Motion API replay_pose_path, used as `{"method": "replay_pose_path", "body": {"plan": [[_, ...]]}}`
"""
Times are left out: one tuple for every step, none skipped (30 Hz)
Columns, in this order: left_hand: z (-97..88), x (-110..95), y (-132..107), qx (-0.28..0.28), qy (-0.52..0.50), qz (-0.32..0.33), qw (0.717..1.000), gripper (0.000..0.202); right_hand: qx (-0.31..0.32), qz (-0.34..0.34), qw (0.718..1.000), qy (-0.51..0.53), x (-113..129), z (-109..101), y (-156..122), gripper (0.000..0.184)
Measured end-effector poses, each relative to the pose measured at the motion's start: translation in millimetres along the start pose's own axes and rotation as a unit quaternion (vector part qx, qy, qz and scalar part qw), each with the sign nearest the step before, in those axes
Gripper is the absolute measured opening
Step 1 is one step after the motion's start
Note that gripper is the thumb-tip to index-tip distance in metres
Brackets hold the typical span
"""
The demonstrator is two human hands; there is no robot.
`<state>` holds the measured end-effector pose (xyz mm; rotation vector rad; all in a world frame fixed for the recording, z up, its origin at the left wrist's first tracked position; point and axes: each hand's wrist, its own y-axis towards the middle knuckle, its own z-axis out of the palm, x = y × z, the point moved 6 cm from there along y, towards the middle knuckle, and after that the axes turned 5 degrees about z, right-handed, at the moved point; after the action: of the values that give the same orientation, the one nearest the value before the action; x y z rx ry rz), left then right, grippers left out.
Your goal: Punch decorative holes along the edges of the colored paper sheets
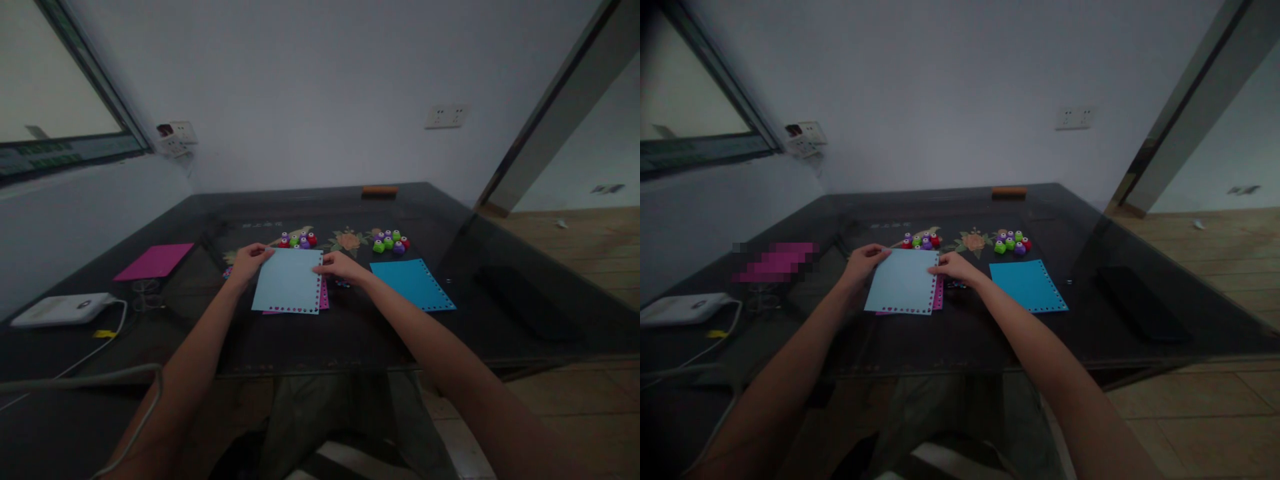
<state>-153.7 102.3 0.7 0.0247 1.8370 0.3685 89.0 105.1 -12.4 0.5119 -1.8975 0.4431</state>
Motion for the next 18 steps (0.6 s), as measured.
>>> {"method": "replay_pose_path", "body": {"plan": [[0.2,0,0,-0.003,-0.009,-0.002,1.0,0.034,0.003,0.002,1.0,0.013,1,0,-1,0.02],[0.6,-1,-1,-0.008,-0.019,-0.003,1.0,0.034,0.004,0.005,1.0,0.022,1,0,-1,0.02],[0.9,-1,-1,-0.015,-0.03,-0.005,0.999,0.035,0.004,0.009,1.0,0.029,1,0,-2,0.019],[1.2,-1,-1,-0.023,-0.042,-0.006,0.999,0.035,0.004,0.013,0.999,0.035,1,-1,-1,0.019],[1.8,-2,-2,-0.029,-0.055,-0.006,0.998,0.036,0.002,0.014,0.999,0.04,1,-1,-1,0.019],[2.7,-2,-3,-0.034,-0.067,-0.005,0.997,0.036,-0.003,0.014,0.999,0.042,1,-2,0,0.02],[3.8,-3,-3,-0.036,-0.078,-0.003,0.996,0.037,-0.01,0.01,0.999,0.041,1,-4,1,0.021],[5.3,-4,-4,-0.035,-0.088,0.0,0.995,0.037,-0.019,0.006,0.999,0.038,1,-7,2,0.022],[7.0,-5,-5,-0.03,-0.096,0.002,0.995,0.036,-0.03,0.001,0.999,0.034,0,-10,4,0.023],[9.1,-6,-6,-0.022,-0.101,0.005,0.995,0.036,-0.043,-0.003,0.999,0.028,0,-13,5,0.023],[11.6,-8,-6,-0.01,-0.1,0.006,0.995,0.036,-0.055,-0.005,0.998,0.024,-1,-18,6,0.024],[14.3,-9,-8,0.004,-0.092,0.008,0.996,0.036,-0.068,-0.006,0.997,0.02,-2,-22,7,0.024],[17.1,-11,-9,0.018,-0.08,0.009,0.997,0.036,-0.082,-0.006,0.997,0.016,-2,-28,7,0.024],[20.2,-12,-11,0.033,-0.066,0.01,0.997,0.036,-0.095,-0.007,0.995,0.01,-2,-33,7,0.025],[23.6,-14,-12,0.05,-0.052,0.01,0.997,0.037,-0.105,-0.008,0.994,0.005,-1,-39,6,0.025],[27.5,-15,-14,0.068,-0.04,0.009,0.997,0.037,-0.115,-0.012,0.993,0.001,1,-44,5,0.026],[31.6,-15,-16,0.086,-0.033,0.008,0.996,0.037,-0.124,-0.018,0.992,-0.001,3,-50,3,0.026],[36.4,-16,-18,0.107,-0.029,0.008,0.994,0.037,-0.132,-0.023,0.991,0.0,5,-56,0,0.026]]}}
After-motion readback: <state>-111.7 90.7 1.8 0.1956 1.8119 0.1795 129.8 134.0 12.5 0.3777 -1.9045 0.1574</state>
